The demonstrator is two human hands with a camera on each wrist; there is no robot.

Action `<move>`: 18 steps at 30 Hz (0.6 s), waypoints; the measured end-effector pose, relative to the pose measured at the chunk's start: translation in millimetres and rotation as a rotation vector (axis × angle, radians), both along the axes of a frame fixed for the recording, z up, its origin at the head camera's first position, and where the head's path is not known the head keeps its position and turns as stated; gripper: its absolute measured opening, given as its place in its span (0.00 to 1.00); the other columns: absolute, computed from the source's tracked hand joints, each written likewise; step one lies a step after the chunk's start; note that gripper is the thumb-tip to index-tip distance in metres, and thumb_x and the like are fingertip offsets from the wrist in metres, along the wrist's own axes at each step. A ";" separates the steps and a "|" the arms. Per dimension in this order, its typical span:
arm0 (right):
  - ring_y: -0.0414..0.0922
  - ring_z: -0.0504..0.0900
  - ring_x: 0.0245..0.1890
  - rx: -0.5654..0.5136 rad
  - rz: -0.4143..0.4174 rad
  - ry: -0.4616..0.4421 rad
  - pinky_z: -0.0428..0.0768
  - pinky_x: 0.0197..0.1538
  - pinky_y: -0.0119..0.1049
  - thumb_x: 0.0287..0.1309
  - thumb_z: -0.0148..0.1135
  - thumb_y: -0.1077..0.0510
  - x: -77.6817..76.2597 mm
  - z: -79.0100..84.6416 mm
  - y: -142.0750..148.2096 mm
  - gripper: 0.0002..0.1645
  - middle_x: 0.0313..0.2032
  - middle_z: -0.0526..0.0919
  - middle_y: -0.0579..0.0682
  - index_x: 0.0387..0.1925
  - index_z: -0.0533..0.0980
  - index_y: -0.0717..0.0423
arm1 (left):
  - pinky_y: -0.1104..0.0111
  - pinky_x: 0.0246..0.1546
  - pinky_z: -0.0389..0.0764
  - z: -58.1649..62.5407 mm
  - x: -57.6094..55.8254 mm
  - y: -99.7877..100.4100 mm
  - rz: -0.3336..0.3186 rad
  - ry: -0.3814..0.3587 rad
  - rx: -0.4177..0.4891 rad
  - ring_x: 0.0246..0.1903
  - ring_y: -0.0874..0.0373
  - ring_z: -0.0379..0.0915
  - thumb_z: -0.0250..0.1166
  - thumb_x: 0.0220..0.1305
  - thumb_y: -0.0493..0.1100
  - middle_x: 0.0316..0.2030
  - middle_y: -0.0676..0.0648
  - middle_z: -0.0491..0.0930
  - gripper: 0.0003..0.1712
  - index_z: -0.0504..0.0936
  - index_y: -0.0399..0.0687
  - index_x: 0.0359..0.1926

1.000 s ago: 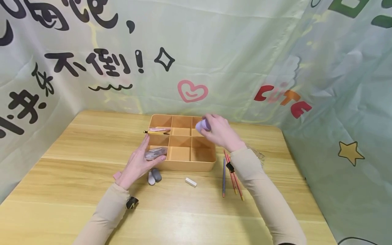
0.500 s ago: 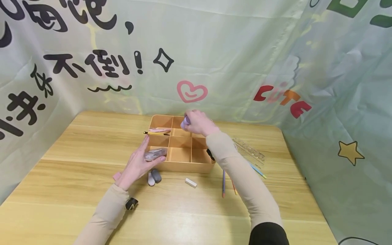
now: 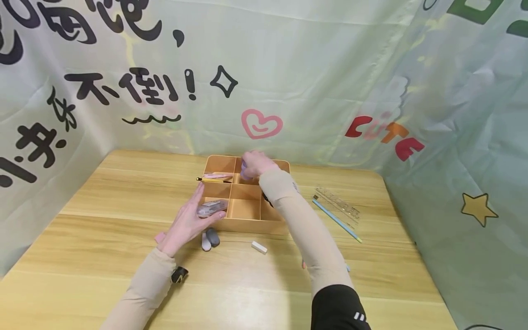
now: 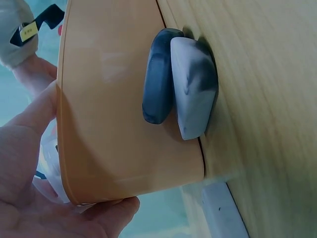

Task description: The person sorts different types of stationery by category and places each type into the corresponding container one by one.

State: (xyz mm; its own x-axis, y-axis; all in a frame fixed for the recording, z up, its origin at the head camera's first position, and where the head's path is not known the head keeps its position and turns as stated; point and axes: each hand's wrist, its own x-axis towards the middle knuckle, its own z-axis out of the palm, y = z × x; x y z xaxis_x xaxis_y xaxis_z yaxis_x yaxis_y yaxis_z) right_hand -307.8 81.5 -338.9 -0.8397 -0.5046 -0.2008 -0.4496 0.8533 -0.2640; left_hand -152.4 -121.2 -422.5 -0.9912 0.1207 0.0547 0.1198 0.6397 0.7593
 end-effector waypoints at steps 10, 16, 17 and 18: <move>0.49 0.75 0.38 0.150 0.019 0.031 0.75 0.44 0.41 0.64 0.56 0.60 -7.8 -10.7 -14.1 0.10 0.39 0.81 0.54 0.43 0.80 0.57 | 0.45 0.77 0.56 -0.4 -0.8 0.6 -0.003 -0.002 -0.007 0.78 0.38 0.46 0.70 0.59 0.66 0.82 0.43 0.38 0.65 0.41 0.42 0.80; 0.48 0.76 0.40 0.188 -0.016 0.016 0.76 0.46 0.42 0.69 0.51 0.59 -8.3 -17.4 -18.5 0.11 0.42 0.82 0.53 0.44 0.80 0.55 | 0.44 0.76 0.56 0.6 -0.1 0.3 0.002 -0.015 -0.002 0.78 0.38 0.47 0.70 0.58 0.66 0.82 0.46 0.37 0.66 0.40 0.44 0.81; 0.49 0.75 0.40 0.189 -0.021 0.010 0.76 0.47 0.42 0.69 0.51 0.59 -8.4 -18.3 -19.4 0.11 0.42 0.82 0.54 0.43 0.80 0.55 | 0.44 0.76 0.56 0.6 0.1 0.2 0.003 -0.015 -0.004 0.78 0.38 0.47 0.70 0.58 0.66 0.82 0.46 0.37 0.66 0.40 0.43 0.81; 0.49 0.75 0.41 0.194 -0.023 0.011 0.76 0.47 0.41 0.70 0.51 0.59 -8.5 -19.3 -20.3 0.11 0.42 0.82 0.54 0.43 0.80 0.55 | 0.44 0.76 0.55 0.7 0.2 0.1 0.003 -0.014 -0.006 0.78 0.38 0.47 0.70 0.58 0.66 0.82 0.46 0.37 0.66 0.40 0.43 0.81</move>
State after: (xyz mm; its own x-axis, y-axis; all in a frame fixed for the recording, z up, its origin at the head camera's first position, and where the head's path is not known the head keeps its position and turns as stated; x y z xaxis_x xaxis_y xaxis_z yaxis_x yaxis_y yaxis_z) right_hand -316.3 61.2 -358.2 -0.8531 -0.4380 -0.2835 -0.4315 0.8978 -0.0886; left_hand -152.2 -121.1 -421.7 -0.9922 0.1179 0.0405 0.1075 0.6446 0.7569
